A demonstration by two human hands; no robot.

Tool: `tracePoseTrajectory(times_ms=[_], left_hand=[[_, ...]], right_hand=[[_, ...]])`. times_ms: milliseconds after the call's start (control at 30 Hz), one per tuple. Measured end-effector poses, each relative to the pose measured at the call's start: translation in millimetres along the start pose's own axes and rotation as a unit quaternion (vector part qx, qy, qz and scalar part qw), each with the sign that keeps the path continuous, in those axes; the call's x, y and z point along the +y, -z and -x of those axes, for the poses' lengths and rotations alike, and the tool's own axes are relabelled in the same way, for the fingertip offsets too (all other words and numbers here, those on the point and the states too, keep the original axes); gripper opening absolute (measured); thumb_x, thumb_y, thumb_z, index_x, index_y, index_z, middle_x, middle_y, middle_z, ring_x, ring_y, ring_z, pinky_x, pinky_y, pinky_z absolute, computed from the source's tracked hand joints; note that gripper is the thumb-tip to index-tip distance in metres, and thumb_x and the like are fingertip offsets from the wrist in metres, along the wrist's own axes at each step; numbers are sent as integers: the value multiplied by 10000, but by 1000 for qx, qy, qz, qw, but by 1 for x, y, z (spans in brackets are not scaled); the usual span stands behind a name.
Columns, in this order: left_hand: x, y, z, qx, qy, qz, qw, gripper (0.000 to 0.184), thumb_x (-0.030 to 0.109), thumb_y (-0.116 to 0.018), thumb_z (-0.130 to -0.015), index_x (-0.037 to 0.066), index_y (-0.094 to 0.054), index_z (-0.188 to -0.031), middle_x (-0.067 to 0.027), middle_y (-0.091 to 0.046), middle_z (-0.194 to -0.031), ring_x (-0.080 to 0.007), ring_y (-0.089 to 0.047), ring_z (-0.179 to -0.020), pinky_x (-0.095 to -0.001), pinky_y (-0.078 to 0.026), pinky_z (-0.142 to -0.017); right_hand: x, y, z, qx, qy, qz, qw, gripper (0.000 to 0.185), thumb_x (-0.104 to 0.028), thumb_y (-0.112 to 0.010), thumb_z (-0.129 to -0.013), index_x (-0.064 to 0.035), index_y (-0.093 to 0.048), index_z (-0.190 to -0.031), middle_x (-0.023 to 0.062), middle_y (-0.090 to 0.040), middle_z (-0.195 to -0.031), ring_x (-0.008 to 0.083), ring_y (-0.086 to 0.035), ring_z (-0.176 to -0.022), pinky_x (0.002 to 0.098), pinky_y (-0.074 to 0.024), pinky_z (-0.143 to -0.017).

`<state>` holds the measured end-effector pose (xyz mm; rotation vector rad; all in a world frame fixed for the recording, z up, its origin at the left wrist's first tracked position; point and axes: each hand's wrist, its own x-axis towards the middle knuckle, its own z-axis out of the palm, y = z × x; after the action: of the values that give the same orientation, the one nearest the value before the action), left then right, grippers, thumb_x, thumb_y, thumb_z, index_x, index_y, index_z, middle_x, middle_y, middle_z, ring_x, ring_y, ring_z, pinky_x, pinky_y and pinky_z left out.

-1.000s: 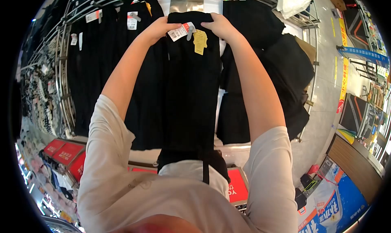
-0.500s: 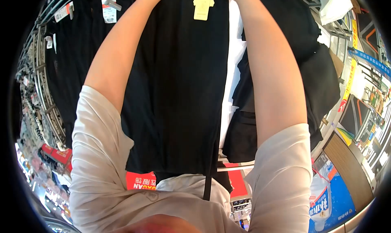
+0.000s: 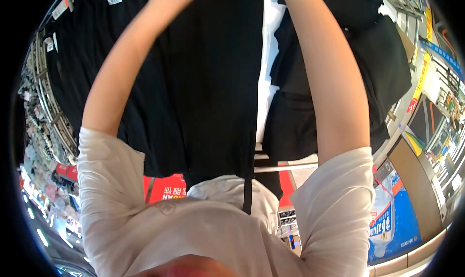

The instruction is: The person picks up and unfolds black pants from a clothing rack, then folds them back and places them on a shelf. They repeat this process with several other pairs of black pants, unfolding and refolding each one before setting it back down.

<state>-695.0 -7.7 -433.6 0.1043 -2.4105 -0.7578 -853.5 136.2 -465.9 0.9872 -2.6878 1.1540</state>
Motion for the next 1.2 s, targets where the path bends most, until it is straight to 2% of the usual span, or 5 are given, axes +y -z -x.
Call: tracePoseTrajectory(times_ms=[67,233,733,933,1200], left_hand=[[56,26,66,-180,-7,-43,983,524,187,-714,-878,100,-546,-1367,-203,-586,-1313,-315,-571,-1228,-460,-463,-1013],[150,61,222,-432,27,-69,899,689,369,-724,-887,197,-467,-1503,-239,-260,-1612,-464,-207,-1497,-687,-253,-1130],[244,53,282,-383,102,-180,900,681,387,-621,-941,165,-403,-1545,-225,-225,-1637,-442,-196,-1512,-679,-175,-1162],[288,27,282,-277,202,-195,919,630,320,-615,-960,106,-418,-1519,-284,-273,-1594,-463,-241,-1488,-664,-220,-1154],[412,-11,238,-255,182,-78,946,621,254,-649,-935,107,-436,-1499,-267,-334,-1555,-474,-274,-1460,-654,-225,-1149]], right_hand=[[-30,38,46,-17,-19,-87,996,383,-229,-655,-958,23,-598,-1241,224,-666,-1109,322,-649,-1040,390,-515,-901],[-63,128,176,-99,-126,-200,967,374,-185,-663,-980,16,-608,-1291,129,-692,-1179,166,-648,-1081,277,-494,-938],[-21,371,323,85,-232,-254,935,184,-96,-654,-971,9,-688,-1118,79,-736,-976,94,-657,-842,240,-515,-777],[45,399,297,98,-63,124,985,368,-103,-780,-775,-57,-669,-1123,128,-670,-1126,351,-584,-1130,439,-486,-969],[74,345,272,-1,-48,213,976,635,-253,-847,-737,-99,-607,-1304,129,-604,-1288,352,-536,-1245,480,-475,-976]])
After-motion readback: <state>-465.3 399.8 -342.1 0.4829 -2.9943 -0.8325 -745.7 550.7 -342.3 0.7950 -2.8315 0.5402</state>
